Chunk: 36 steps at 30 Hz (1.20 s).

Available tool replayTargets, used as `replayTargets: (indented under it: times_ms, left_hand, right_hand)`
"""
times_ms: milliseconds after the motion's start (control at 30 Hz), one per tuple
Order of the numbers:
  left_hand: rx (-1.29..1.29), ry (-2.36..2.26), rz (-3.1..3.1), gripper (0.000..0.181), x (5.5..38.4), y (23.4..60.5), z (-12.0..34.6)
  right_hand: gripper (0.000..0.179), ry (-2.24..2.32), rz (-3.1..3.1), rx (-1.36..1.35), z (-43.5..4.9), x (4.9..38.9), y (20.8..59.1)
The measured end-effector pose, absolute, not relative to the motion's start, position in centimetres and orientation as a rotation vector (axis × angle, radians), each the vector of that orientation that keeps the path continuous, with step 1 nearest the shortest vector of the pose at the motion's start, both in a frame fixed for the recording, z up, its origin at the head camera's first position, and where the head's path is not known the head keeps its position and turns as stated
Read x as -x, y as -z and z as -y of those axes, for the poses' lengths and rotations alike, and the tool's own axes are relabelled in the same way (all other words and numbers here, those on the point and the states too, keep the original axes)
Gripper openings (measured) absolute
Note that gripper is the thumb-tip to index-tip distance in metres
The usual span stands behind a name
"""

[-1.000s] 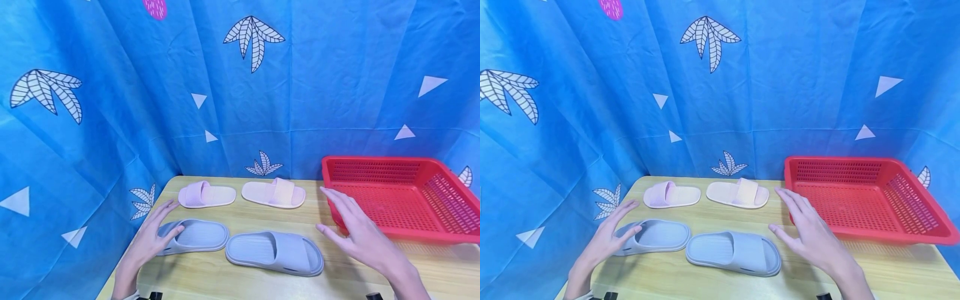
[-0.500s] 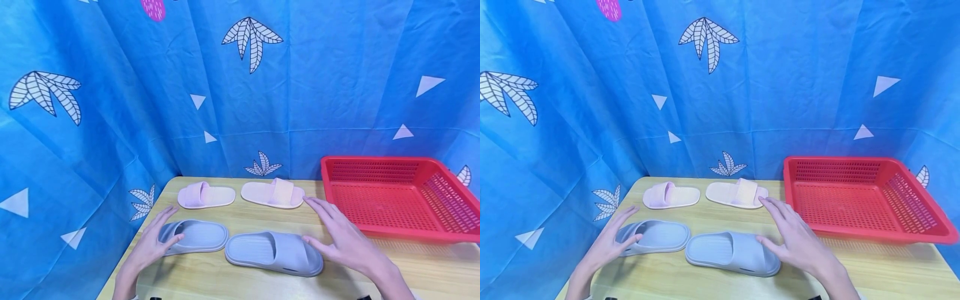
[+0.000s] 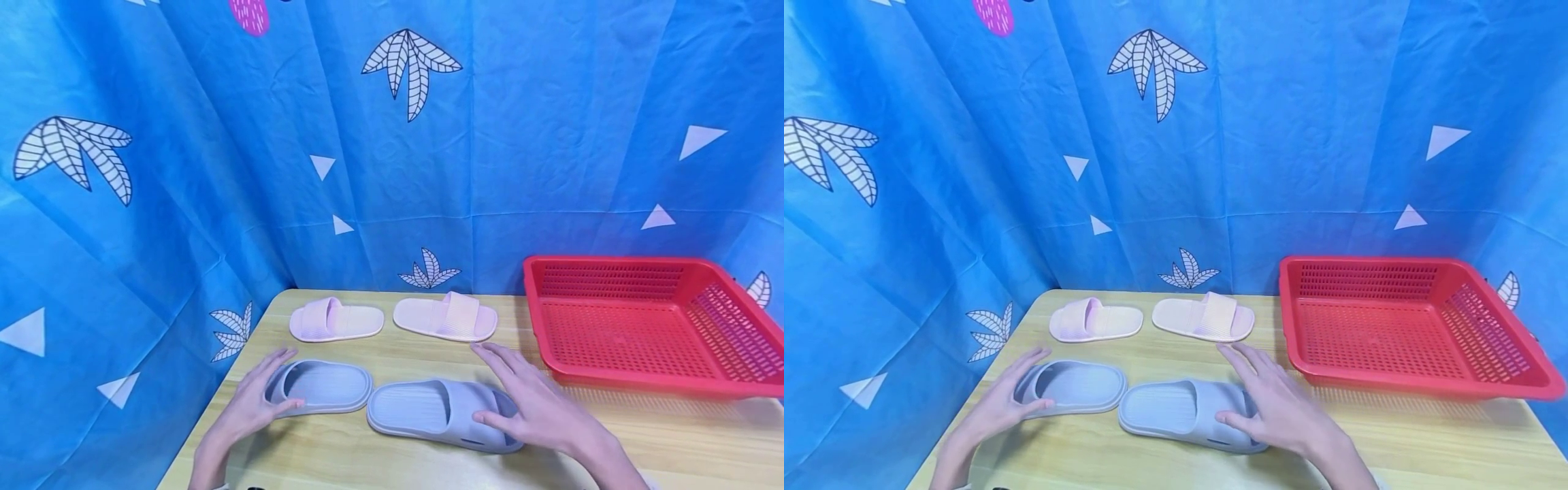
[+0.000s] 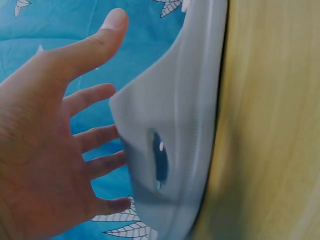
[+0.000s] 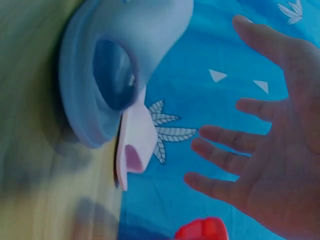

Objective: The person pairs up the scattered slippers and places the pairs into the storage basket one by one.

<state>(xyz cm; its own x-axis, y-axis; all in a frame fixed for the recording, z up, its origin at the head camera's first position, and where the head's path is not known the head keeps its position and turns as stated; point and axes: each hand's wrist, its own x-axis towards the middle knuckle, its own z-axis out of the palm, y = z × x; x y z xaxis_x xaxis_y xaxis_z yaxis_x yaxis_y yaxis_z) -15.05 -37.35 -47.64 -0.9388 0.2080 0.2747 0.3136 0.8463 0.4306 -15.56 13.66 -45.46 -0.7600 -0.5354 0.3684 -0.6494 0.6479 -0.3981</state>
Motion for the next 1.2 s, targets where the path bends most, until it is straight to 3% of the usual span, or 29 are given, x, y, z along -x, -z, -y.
replayTargets:
  times_ms: [433, 967, 1200]
  left_hand:
    - [0.329, 0.634, 2.942, 0.11, 16.0, 48.6, 37.8]
    - [0.253, 0.56, 3.045, 0.111, 16.6, 49.4, 38.9]
    - [0.258, 0.594, 3.082, 0.111, 17.0, 49.0, 39.1]
  right_hand:
    - [0.102, -0.863, 2.834, -1.051, -12.0, 15.1, 47.6]
    - [0.112, -0.825, 2.972, -1.096, -11.5, 15.3, 48.6]
    - [0.103, -0.83, 3.031, -1.063, -11.2, 15.6, 48.7]
